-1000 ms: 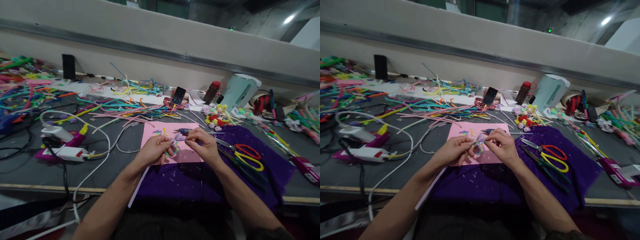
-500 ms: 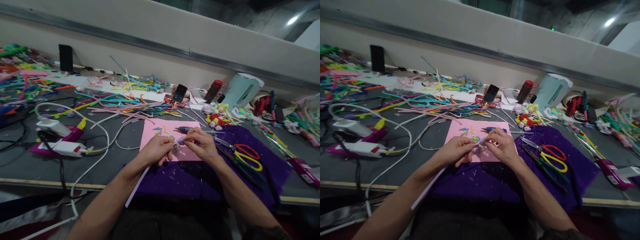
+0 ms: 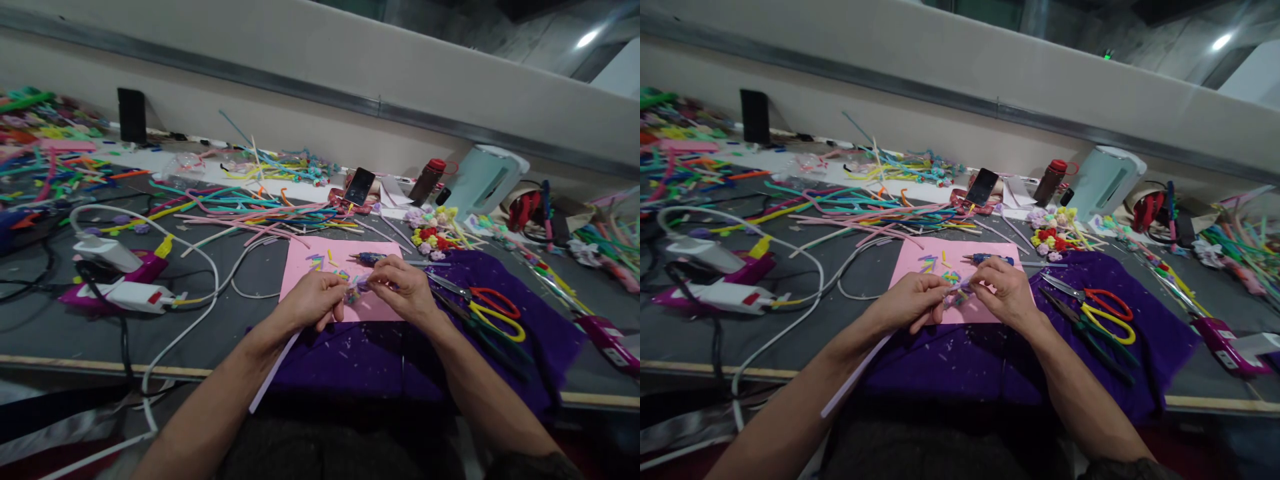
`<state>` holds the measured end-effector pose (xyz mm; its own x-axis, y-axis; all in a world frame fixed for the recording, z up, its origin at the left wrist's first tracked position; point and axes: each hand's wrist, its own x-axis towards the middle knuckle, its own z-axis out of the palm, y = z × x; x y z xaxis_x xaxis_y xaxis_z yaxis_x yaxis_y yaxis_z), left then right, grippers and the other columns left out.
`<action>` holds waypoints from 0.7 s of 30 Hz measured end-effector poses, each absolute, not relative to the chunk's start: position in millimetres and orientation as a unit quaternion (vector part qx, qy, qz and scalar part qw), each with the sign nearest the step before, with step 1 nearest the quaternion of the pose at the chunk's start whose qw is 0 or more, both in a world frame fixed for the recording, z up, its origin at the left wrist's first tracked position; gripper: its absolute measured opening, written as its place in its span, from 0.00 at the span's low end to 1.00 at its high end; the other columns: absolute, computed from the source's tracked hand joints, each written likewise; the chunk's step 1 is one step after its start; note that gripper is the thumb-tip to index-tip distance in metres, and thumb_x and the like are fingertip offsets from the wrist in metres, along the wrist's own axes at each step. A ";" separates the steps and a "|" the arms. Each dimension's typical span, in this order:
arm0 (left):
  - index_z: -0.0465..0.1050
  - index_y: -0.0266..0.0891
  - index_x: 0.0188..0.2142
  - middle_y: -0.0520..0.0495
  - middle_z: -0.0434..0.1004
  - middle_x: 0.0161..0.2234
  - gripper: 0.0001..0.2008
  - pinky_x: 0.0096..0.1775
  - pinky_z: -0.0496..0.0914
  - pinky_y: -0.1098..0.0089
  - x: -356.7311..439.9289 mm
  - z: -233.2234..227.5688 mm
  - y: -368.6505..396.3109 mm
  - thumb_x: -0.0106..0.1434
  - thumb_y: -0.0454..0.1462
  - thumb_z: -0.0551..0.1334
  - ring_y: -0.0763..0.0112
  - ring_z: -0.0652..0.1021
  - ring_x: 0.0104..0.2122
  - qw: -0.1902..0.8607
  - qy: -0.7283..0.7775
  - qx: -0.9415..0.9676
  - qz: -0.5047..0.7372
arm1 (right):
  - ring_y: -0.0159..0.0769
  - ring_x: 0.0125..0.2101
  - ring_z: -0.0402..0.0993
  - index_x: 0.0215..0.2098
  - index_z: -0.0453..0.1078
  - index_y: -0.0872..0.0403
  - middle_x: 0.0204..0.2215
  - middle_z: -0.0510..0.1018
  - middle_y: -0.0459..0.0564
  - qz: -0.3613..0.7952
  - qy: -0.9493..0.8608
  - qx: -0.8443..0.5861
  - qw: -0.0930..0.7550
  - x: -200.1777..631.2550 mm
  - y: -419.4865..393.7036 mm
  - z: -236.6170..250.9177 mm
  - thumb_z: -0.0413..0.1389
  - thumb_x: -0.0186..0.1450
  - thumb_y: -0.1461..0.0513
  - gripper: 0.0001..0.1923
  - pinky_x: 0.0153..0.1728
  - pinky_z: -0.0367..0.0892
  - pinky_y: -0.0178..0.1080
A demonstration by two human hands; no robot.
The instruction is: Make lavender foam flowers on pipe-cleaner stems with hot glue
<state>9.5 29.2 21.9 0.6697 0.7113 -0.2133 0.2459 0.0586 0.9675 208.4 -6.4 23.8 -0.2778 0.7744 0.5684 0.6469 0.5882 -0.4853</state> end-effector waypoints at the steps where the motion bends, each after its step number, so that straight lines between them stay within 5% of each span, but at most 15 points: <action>1: 0.69 0.35 0.25 0.50 0.72 0.15 0.14 0.10 0.49 0.78 9.6 22.6 28.9 0.59 0.42 0.53 0.82 0.62 0.06 0.633 0.362 0.659 0.185 | 0.32 0.32 0.69 0.30 0.72 0.52 0.31 0.72 0.49 0.078 -0.796 -0.447 0.401 208.3 -6.5 23.8 0.55 0.58 0.66 0.04 0.31 0.65 0.35; 21: 0.70 0.36 0.30 0.54 0.70 0.15 0.10 0.11 0.51 0.80 10.6 23.2 25.9 0.59 0.40 0.54 0.83 0.63 0.07 0.636 0.351 0.656 0.203 | 0.32 0.29 0.69 0.29 0.72 0.53 0.29 0.72 0.49 0.081 -0.793 -0.465 0.385 207.3 -8.7 27.0 0.55 0.59 0.66 0.04 0.30 0.64 0.34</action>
<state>10.6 25.9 23.2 0.6703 0.7198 -0.1805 0.2024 0.0566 0.9777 207.3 -8.7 27.0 -0.2717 0.8000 0.5350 0.6755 0.5545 -0.4861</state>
